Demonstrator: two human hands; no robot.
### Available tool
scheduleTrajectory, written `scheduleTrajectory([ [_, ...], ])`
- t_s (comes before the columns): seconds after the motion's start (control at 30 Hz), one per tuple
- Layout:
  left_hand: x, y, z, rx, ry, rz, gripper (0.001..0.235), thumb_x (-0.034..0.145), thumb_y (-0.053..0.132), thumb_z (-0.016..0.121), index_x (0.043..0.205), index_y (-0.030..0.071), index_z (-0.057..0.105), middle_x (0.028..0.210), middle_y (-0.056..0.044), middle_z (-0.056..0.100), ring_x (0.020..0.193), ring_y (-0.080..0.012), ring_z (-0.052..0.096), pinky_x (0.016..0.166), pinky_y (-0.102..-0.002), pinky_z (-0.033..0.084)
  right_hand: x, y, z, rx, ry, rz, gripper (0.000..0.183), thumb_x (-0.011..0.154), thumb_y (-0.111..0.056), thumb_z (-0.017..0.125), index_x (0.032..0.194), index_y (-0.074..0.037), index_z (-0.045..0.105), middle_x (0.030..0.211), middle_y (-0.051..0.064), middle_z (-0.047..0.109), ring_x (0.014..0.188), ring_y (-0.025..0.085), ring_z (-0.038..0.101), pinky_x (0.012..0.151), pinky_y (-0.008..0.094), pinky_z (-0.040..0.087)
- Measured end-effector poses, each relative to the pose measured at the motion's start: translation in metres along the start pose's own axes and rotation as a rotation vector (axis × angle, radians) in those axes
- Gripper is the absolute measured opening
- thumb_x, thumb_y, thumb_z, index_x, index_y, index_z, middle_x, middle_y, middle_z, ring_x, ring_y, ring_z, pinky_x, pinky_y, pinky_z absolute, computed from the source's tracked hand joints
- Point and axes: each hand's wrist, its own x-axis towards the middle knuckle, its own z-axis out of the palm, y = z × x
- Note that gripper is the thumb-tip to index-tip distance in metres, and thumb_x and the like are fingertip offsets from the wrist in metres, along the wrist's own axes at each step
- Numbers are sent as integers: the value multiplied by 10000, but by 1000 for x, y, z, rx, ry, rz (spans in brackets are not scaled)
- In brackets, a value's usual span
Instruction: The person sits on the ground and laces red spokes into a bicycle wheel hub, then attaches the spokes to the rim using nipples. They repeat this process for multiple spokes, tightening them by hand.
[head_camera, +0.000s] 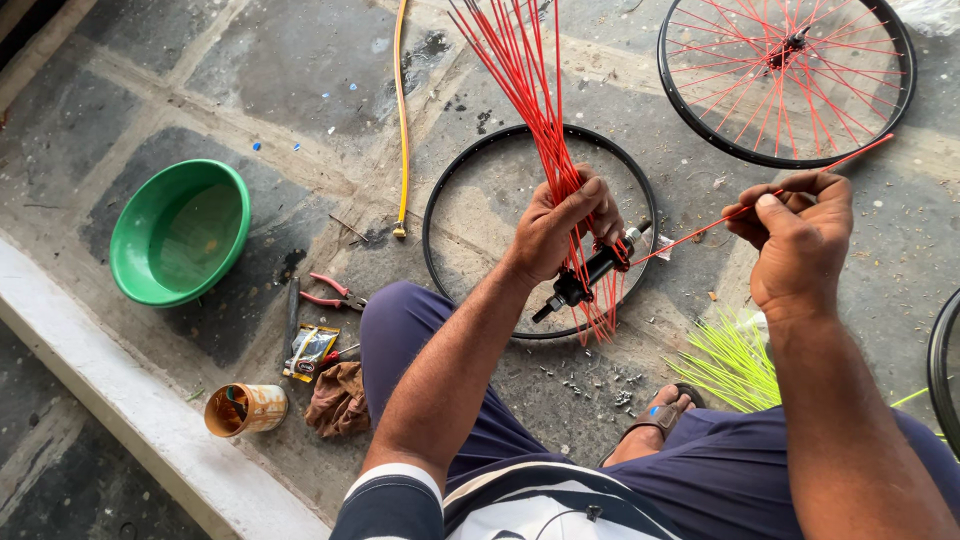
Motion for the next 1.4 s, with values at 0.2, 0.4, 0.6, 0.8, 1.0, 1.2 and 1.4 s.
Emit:
scheduleTrajectory([
  [0.2,0,1,2,-19,-11,11,283,1104,280,582,933,58,539,780,-72,584,737,-181,603,735,-381,518,1,1,-2,22,14,38,278,1050,74,575,1244,-77,445,1045,130,689,842,258,733,754,372,635],
  [0.4,-1,1,4,-60,-41,-9,272,1100,277,571,935,63,538,755,-53,563,729,-181,610,716,-367,509,1,-1,3,3,-60,125,311,990,78,580,1207,-106,454,998,126,698,836,251,733,753,389,642],
  [0.6,4,-9,15,-31,-127,-13,253,1115,236,564,926,71,527,780,-46,559,728,-157,584,723,-359,515,-5,4,24,-150,-303,259,269,978,35,608,1173,-62,451,1005,134,705,859,205,698,773,335,604],
  [0.8,6,-16,23,59,-94,21,246,1105,228,562,934,56,526,772,-37,557,740,-145,576,728,-338,503,-27,4,40,-315,-238,97,417,931,-20,684,1225,-65,391,1006,104,636,811,157,647,726,321,557],
  [1.0,10,-21,33,97,31,172,234,1114,210,586,943,60,529,824,-16,556,768,-124,556,747,-312,489,-40,7,47,-242,-303,186,420,962,-65,670,1351,14,529,1088,90,648,915,131,660,807,303,581],
  [1.2,14,-14,37,151,145,274,216,1095,194,607,948,44,557,824,-10,562,768,-114,550,745,-305,494,-49,9,50,-197,-451,217,503,877,-11,691,1367,-11,577,1109,48,674,946,110,668,842,277,577],
  [1.4,17,-9,35,160,131,299,227,1101,205,614,934,60,562,831,-19,573,780,-120,570,750,-322,516,-51,25,52,-315,-312,239,426,859,-16,729,1260,-23,586,897,61,725,804,122,689,737,274,570],
])
